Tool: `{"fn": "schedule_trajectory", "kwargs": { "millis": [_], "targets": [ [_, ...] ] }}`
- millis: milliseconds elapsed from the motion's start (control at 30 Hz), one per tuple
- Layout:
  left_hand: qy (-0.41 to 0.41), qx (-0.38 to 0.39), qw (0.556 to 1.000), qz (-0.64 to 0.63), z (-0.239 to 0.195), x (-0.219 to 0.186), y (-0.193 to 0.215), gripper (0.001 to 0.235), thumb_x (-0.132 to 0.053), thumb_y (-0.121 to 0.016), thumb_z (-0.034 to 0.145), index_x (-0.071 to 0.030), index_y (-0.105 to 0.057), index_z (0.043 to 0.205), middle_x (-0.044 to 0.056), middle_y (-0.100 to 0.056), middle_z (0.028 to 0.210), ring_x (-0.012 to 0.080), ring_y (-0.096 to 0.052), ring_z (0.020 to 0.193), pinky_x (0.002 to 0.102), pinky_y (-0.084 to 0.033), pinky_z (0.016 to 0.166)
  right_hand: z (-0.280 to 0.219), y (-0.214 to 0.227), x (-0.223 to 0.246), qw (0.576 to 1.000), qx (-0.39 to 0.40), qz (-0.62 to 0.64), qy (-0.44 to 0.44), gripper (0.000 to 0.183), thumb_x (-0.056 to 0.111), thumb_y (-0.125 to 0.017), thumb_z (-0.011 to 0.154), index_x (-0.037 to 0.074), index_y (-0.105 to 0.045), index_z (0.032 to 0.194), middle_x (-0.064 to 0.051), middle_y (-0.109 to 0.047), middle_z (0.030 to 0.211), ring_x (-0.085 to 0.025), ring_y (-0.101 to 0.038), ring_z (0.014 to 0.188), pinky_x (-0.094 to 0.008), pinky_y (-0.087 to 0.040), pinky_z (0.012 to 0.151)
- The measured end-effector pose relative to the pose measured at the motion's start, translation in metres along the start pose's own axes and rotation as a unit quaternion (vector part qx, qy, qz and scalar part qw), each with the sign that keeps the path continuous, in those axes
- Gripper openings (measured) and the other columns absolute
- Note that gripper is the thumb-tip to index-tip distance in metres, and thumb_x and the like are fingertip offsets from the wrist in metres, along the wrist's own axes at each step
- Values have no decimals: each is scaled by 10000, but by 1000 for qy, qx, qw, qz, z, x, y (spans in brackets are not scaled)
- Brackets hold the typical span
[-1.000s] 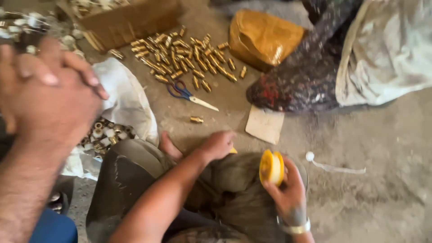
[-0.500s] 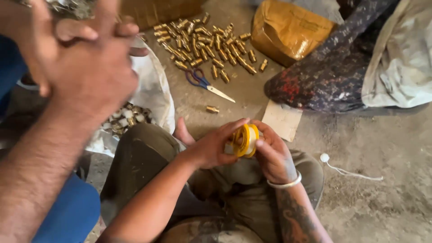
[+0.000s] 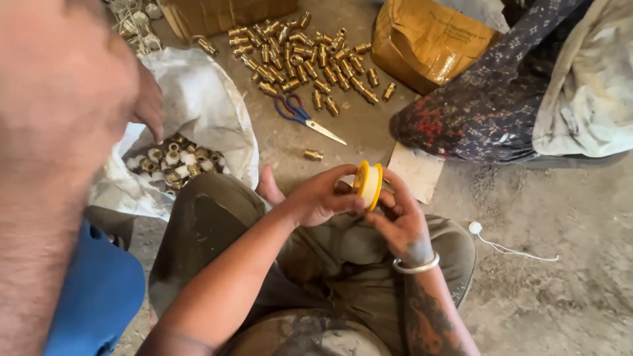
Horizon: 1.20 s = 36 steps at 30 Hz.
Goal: Applying yellow thread seal tape to brass plumbing fittings.
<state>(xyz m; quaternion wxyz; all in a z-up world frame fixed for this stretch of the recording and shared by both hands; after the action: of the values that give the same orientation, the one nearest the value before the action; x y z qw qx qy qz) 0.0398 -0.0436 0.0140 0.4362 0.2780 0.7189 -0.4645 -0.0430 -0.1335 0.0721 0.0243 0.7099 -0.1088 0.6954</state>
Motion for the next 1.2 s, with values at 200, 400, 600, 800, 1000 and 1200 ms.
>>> {"fn": "schedule_trajectory", "kwargs": {
  "millis": [200, 400, 600, 800, 1000, 1200],
  "targets": [
    [44, -4, 956, 291, -21, -45, -7, 1111, -423, -865, 726, -129, -243, 1598, 195, -554, 1450, 279, -682, 1223, 355, -525, 1009, -4, 16, 16, 990, -22, 126, 58, 745, -47, -653, 968, -23, -292, 1620, -209, -684, 1296, -254, -659, 1222, -360, -497, 1078],
    [-253, 5, 876, 411, -43, -112, -51, 1115, -58, -915, 689, -154, -279, 1599, 202, -346, 1631, 385, -427, 1470, 440, -412, 1161, -6, 10, 21, 976, -13, 210, 60, 753, 20, -689, 971, -48, -290, 1606, -208, -679, 1313, -257, -655, 1206, -380, -501, 1059],
    [-167, 4, 925, 343, -37, -112, -48, 954, -22, -858, 725, -149, -403, 1553, 143, -500, 1462, 282, -597, 1312, 374, -547, 1069, -5, 6, 29, 964, -3, 258, 60, 782, 75, -720, 970, -47, -282, 1606, -215, -676, 1303, -267, -645, 1230, -399, -463, 1105],
    [-66, -19, 964, 257, -27, -101, -33, 965, -161, -905, 706, -119, -389, 1521, 112, -559, 1387, 220, -731, 1063, 333, -618, 883, -4, -1, 41, 954, 20, 294, 59, 758, 120, -677, 992, -33, -258, 1606, -230, -689, 1272, -284, -660, 1160, -391, -489, 1042],
    [-65, -53, 973, 216, -32, -109, -26, 1027, -368, -917, 660, -124, -415, 1522, 110, -609, 1269, 206, -739, 1042, 330, -627, 845, -8, 23, 18, 964, -46, 248, 80, 600, 66, -619, 996, -42, -410, 1548, -184, -698, 1196, -190, -632, 981, -331, -504, 942],
    [-62, -75, 965, 242, -33, -108, -17, 996, -415, -899, 669, -129, -428, 1499, 78, -620, 1196, 195, -756, 988, 304, -601, 781, -22, 79, -54, 973, -166, 122, 99, 199, 79, -597, 1149, -111, -648, 1181, -115, -649, 836, -175, -602, 850, -323, -514, 886]
  ]
}}
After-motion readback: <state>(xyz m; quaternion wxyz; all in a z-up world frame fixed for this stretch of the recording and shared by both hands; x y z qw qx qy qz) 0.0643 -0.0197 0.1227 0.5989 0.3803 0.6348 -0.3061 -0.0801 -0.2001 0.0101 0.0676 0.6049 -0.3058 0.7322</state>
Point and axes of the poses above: each hand's wrist, its own z-axis towards the middle knuckle, its own y-axis out of the back of the hand, x = y × z, the point moved 10 cm from there along z, towards the middle knuckle
